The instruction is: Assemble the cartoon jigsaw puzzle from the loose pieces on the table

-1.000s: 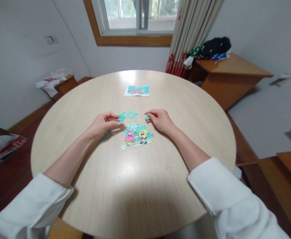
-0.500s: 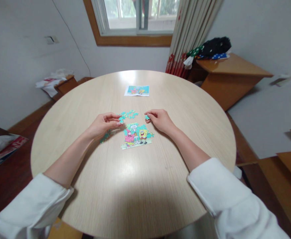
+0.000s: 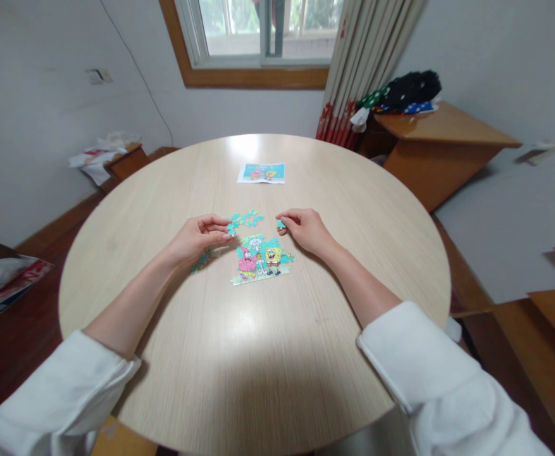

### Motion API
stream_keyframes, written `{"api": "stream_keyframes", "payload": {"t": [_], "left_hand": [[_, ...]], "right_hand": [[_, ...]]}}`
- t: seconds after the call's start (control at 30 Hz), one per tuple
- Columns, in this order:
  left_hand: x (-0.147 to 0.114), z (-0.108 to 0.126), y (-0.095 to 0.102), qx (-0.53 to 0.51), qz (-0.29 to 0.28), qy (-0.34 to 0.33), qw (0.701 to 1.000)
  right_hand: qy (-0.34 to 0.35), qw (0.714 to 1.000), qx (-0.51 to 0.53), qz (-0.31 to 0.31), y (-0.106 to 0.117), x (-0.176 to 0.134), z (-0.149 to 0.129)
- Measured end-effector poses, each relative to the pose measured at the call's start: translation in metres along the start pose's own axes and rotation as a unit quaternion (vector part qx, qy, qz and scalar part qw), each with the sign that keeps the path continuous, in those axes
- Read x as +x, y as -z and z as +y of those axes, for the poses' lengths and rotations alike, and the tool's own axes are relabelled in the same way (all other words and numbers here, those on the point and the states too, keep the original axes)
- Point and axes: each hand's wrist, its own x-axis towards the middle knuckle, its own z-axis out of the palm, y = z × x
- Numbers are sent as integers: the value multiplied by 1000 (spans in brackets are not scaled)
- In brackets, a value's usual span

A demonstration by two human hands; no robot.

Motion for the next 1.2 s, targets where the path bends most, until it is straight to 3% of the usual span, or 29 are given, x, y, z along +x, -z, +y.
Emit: {"api": "stream_keyframes", "payload": {"t": [1.2], "left_hand": [[-1,1,0,-3,-18,10,1000]], "right_hand": [[2,1000,-8,-6,0,0,-1]]}}
